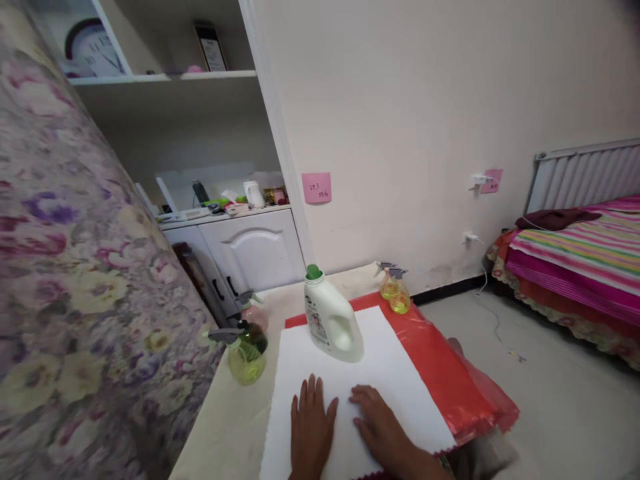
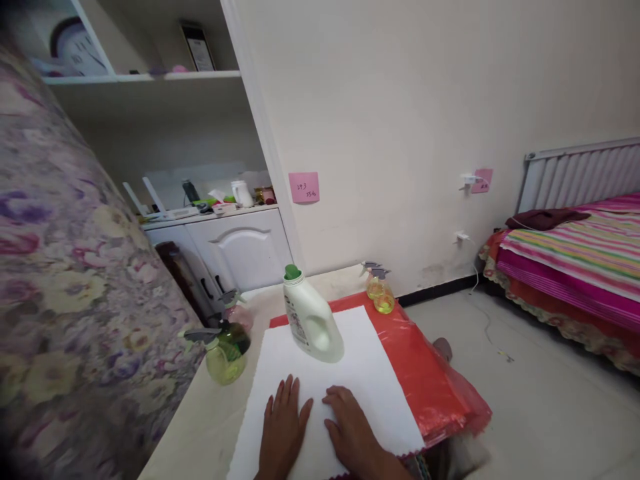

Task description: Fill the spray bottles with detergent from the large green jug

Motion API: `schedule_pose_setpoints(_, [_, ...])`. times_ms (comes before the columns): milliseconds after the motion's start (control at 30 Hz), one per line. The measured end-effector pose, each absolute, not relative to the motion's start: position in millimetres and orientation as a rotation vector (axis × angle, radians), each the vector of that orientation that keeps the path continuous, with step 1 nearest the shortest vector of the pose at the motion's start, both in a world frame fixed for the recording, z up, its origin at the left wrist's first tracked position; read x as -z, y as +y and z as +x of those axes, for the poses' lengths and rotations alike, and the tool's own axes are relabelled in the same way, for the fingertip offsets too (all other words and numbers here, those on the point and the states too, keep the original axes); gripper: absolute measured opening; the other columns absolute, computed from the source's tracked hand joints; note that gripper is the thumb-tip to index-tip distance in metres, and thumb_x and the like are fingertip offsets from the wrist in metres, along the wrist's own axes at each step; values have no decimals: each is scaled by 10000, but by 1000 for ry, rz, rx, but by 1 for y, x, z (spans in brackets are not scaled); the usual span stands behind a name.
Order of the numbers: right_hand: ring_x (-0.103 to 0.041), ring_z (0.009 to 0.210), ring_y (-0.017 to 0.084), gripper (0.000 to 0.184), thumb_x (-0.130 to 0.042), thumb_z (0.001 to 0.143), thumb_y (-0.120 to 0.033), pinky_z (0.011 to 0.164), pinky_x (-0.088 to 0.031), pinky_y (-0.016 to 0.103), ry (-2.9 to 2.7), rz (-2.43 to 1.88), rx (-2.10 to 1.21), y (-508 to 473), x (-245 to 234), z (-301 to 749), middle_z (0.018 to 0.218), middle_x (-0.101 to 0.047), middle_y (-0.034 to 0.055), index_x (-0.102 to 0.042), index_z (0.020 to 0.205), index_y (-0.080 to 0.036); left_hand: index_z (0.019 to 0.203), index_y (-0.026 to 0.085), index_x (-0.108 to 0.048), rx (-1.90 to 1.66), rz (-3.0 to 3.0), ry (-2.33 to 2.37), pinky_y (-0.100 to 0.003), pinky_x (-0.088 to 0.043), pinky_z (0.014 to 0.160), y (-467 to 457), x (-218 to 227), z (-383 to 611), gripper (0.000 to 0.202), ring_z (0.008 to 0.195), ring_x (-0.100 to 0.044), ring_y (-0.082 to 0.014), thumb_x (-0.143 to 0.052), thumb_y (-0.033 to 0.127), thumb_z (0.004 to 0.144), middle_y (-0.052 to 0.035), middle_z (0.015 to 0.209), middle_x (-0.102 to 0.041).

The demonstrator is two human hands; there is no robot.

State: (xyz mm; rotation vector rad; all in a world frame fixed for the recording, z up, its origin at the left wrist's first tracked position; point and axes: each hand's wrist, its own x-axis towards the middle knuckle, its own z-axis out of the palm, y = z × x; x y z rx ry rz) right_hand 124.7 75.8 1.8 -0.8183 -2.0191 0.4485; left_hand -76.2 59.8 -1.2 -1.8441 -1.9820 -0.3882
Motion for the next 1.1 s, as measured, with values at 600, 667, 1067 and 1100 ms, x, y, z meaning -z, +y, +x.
schedule_pose_setpoints(600, [-570, 1195, 280, 290, -501, 891, -222, 1029, -469, 524, -2102, -876, -381, 68, 13, 128, 1259, -632, 122, -619, 1155, -203, 1363, 119, -483, 488, -1809, -2230, -507, -305, 1109, 11, -7, -82, 564, 1365, -379, -298, -423, 454, 913, -161, 1456, -435])
schedule_pose_setpoints(667, [-564, 1203, 285, 295, -499, 895, -241, 1030, -468, 528, -2112, -890, -397, 68, 15, 128, 1267, -629, 116, -620, 1162, -209, 1330, 123, -520, 640, -1851, -2283, -524, -289, 1115, 10, -7, -84, 538, 1365, -378, -304, -466, 429, 891, -160, 1447, -450])
schedule_pose_setpoints(1067, [-585, 1187, 307, 309, -499, 902, -300, 994, -502, 548, -2164, -923, -361, 69, 24, 127, 1278, -633, 121, -641, 1158, -202, 1397, 73, -321, 1304, -1193, -2556, -397, -369, 1063, 48, -61, -184, 613, 1315, -435, -281, -475, 349, 871, -209, 1405, -468])
schedule_pose_setpoints(1100, [-591, 1181, 308, 309, -505, 900, -306, 988, -509, 545, -2171, -921, -347, 70, 25, 127, 1275, -635, 122, -642, 1157, -204, 1400, 69, -302, 1315, -1125, -2576, -402, -375, 1051, 55, -66, -194, 666, 1323, -419, -308, -530, 350, 841, -224, 1414, -450])
